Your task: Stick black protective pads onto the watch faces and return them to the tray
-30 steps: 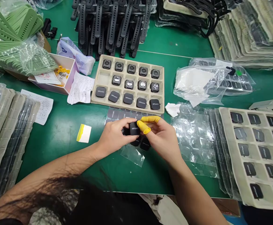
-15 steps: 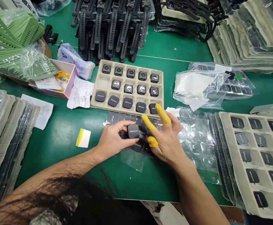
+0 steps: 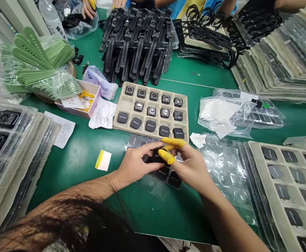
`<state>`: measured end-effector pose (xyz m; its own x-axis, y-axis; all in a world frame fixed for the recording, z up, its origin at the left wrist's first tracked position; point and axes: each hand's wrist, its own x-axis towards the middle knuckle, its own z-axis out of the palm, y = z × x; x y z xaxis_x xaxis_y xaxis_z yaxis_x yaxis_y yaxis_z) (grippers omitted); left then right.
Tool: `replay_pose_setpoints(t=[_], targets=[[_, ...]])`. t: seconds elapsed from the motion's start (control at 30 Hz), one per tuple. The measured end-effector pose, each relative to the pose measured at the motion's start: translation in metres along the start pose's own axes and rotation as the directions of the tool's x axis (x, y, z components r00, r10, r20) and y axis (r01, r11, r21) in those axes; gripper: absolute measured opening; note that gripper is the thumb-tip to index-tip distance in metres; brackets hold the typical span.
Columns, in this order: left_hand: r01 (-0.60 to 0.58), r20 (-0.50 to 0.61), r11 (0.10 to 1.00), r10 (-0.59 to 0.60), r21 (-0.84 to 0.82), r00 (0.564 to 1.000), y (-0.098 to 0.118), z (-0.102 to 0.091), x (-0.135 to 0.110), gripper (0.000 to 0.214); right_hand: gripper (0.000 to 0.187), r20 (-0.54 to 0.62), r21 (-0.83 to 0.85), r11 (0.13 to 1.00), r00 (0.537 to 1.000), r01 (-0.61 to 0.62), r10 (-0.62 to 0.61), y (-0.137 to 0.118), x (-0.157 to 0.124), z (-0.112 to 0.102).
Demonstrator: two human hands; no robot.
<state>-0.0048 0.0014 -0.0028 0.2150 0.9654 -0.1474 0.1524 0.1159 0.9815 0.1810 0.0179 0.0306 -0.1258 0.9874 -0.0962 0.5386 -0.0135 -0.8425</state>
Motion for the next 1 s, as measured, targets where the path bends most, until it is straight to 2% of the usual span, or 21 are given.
replay_pose_setpoints(t=[0.07, 0.13, 0.17, 0.23, 0.3, 0.33, 0.4, 0.47, 0.57, 0.63, 0.7, 0.77, 0.83, 0.87, 0.93, 1.0], targets=[[0.051, -0.017, 0.999, -0.052, -0.019, 0.999, 0.002, 0.0, 0.0, 0.075, 0.026, -0.082, 0.101, 0.994, 0.996, -0.027, 0.035, -0.009, 0.028, 0.004], [0.059, -0.016, 0.998, -0.06, -0.021, 0.998, 0.003, 0.001, -0.001, 0.072, 0.022, -0.191, 0.188, 0.982, 0.982, 0.022, 0.015, -0.015, 0.072, 0.017], [0.046, -0.013, 0.999, -0.047, -0.013, 0.999, 0.002, 0.001, -0.001, 0.066, 0.021, -0.203, 0.204, 0.977, 0.979, 0.06, -0.018, -0.017, 0.096, 0.027], [0.003, -0.004, 1.0, -0.003, 0.008, 1.0, 0.0, 0.002, -0.001, 0.055, 0.019, -0.071, 0.192, 0.98, 0.996, 0.058, -0.045, -0.021, 0.143, 0.051], [-0.046, 0.01, 0.999, 0.045, 0.013, 0.999, -0.003, 0.003, -0.001, 0.051, 0.021, 0.089, -0.009, 0.998, 0.994, 0.064, -0.063, -0.022, 0.176, 0.068], [-0.066, 0.016, 0.998, 0.066, 0.009, 0.998, -0.004, 0.003, -0.001, 0.049, 0.022, 0.116, -0.153, 0.983, 0.99, 0.099, -0.081, -0.023, 0.184, 0.073], [-0.089, 0.022, 0.996, 0.089, 0.002, 0.996, -0.006, 0.003, -0.001, 0.047, 0.025, 0.08, -0.431, 0.889, 0.988, 0.153, -0.131, -0.021, 0.186, 0.071], [-0.097, 0.025, 0.995, 0.097, 0.004, 0.995, -0.005, 0.003, -0.002, 0.047, 0.031, 0.047, -0.606, 0.784, 0.991, 0.13, -0.128, -0.019, 0.177, 0.061], [-0.091, 0.02, 0.996, 0.091, 0.024, 0.996, -0.004, 0.003, -0.002, 0.047, 0.039, 0.161, -0.703, 0.701, 0.987, 0.122, -0.011, -0.014, 0.166, 0.047], [-0.067, 0.007, 0.997, 0.067, 0.044, 0.998, -0.003, 0.003, -0.002, 0.048, 0.042, 0.214, -0.709, 0.692, 0.976, 0.138, 0.025, -0.012, 0.169, 0.046], [-0.038, 0.002, 0.997, 0.037, 0.072, 0.999, -0.003, 0.003, -0.002, 0.05, 0.04, 0.202, -0.66, 0.744, 0.978, 0.104, 0.043, -0.011, 0.178, 0.05], [-0.023, 0.012, 0.995, 0.022, 0.093, 1.0, -0.003, 0.003, -0.002, 0.05, 0.037, 0.155, -0.518, 0.855, 0.986, 0.024, 0.066, -0.01, 0.186, 0.055], [-0.017, 0.025, 0.995, 0.015, 0.098, 1.0, -0.003, 0.003, -0.002, 0.049, 0.032, 0.11, -0.256, 0.964, 0.989, -0.067, 0.098, -0.01, 0.187, 0.055], [-0.009, 0.026, 0.996, 0.007, 0.092, 1.0, -0.003, 0.003, -0.002, 0.048, 0.029, 0.086, -0.095, 0.99, 0.99, -0.104, 0.113, -0.011, 0.183, 0.053], [0.025, 0.013, 0.998, -0.025, 0.063, 1.0, -0.002, 0.003, -0.002, 0.048, 0.027, 0.044, 0.217, 0.967, 0.991, -0.136, 0.13, -0.012, 0.164, 0.042], [0.072, -0.009, 0.997, -0.071, 0.04, 0.997, 0.001, 0.002, -0.002, 0.052, 0.028, 0.038, 0.426, 0.892, 0.988, -0.152, 0.151, -0.012, 0.131, 0.026]])
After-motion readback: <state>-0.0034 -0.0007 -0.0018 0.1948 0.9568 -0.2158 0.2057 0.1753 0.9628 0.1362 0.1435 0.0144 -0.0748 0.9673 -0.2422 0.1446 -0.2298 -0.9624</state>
